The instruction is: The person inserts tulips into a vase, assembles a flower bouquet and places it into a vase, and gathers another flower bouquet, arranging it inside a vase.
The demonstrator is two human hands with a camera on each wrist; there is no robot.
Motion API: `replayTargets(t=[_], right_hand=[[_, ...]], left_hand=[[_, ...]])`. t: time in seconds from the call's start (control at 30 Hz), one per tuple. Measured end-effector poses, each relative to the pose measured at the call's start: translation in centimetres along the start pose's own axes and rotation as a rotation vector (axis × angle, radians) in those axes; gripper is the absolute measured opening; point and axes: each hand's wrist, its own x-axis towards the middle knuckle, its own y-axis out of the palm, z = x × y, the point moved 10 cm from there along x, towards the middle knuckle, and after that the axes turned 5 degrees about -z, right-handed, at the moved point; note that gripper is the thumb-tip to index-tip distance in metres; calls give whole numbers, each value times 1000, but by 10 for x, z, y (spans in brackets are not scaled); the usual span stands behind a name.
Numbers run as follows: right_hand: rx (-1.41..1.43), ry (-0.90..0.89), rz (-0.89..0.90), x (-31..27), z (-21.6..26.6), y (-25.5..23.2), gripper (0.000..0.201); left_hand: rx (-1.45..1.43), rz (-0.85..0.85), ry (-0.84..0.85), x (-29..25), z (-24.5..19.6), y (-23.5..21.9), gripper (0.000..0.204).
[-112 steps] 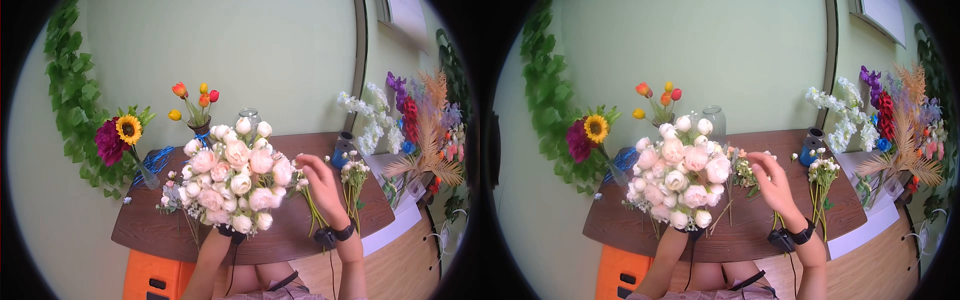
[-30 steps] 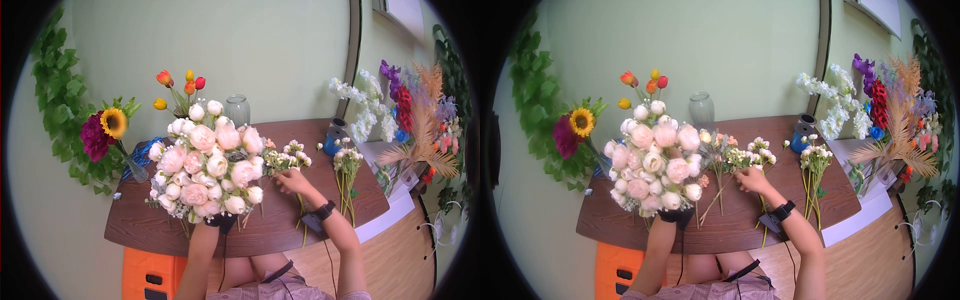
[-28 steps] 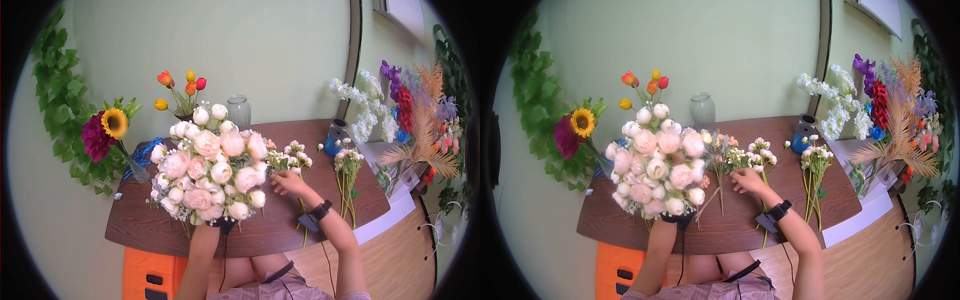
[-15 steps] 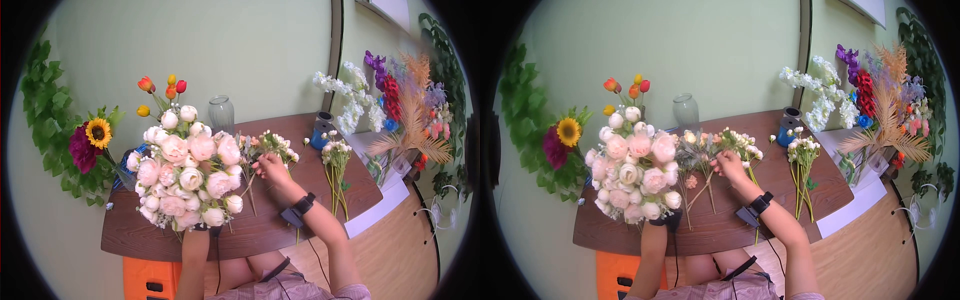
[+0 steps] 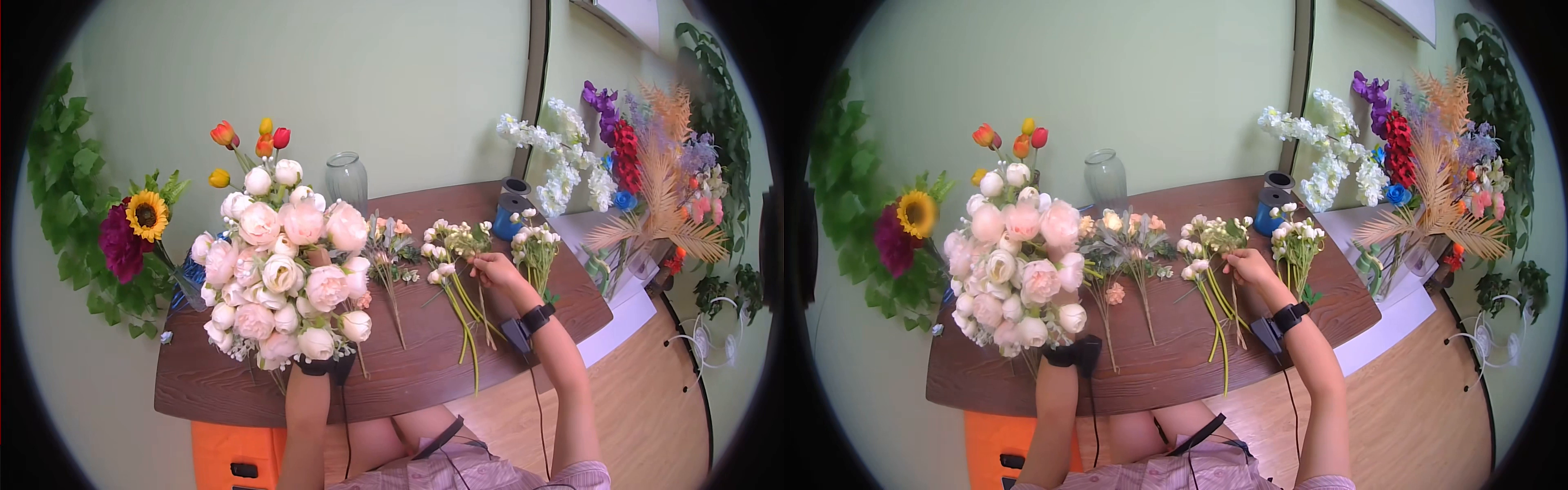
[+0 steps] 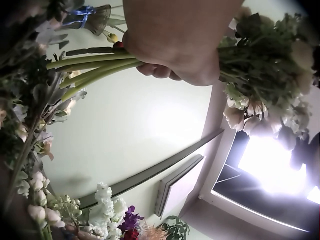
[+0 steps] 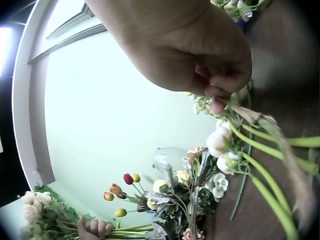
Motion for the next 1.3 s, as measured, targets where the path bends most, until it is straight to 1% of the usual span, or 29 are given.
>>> replayTargets(t=[0.03,0.07,0.1,0.17,0.23,0.3,0.37,0.4,0.43,0.5,0.53,0.57,0.63,0.77,0.83,0.87,0.9,0.97,1.0,1.03,1.1,1.13,1.2,1.23,1.3], right_hand=[[-44,23,-29,2,-8,-7,19],[-198,24,-47,4,-14,-16,22],[-196,27,-44,-3,-10,-19,22],[-402,76,-135,-23,2,-42,25],[-483,-84,-183,-33,22,-66,29],[-656,-146,-358,-38,31,-108,30],[-786,-217,-608,-59,45,-141,34],[-765,-149,-617,-53,31,-161,38],[-768,-146,-618,-51,23,-169,38],[-801,-153,-599,-54,15,-170,42],[-807,-83,-577,-61,14,-165,39],[-807,-84,-576,-62,15,-166,39],[-707,28,-350,-55,-5,-156,33],[-635,27,-366,-56,-8,-161,27],[-578,-51,-489,-65,8,-170,25],[-553,-70,-526,-69,13,-173,25],[-555,-71,-527,-71,17,-173,25],[-470,-204,-605,-81,35,-177,30],[-504,-259,-629,-83,41,-180,32],[-506,-258,-630,-81,38,-184,32],[-447,-403,-600,-82,48,-182,30],[-447,-403,-601,-84,51,-180,30],[-384,-337,-578,-88,56,-173,27],[-385,-341,-577,-89,60,-171,27],[-292,-434,-569,-93,69,-165,25]], left_hand=[[1,2,-1,-1,0,0,30],[3,3,-5,-2,0,-2,30],[6,3,-7,-2,1,-3,30],[10,2,-9,-5,-1,-6,31],[9,1,-14,-7,1,-8,31],[3,1,-17,-9,2,-8,31],[-4,2,-22,-12,4,-8,31],[-6,3,-26,-13,5,-7,31],[-9,6,-29,-14,6,-6,31],[-13,12,-32,-16,7,-4,31],[-14,14,-32,-16,7,-3,31],[-14,16,-31,-16,7,-3,31],[-13,18,-29,-17,5,-4,31],[-9,25,-23,-17,1,-6,31],[-11,27,-20,-16,0,-7,31],[-12,29,-19,-17,0,-7,31],[-14,31,-19,-17,-1,-6,31],[-19,37,-17,-16,-1,-5,31],[-21,41,-18,-17,-1,-5,31],[-22,43,-20,-17,0,-4,31],[-23,50,-22,-19,0,-4,31],[-23,53,-21,-19,-1,-3,31],[-25,59,-17,-19,-3,-3,31],[-26,61,-13,-18,-4,-3,31],[-25,63,-9,-18,-6,-4,31]])
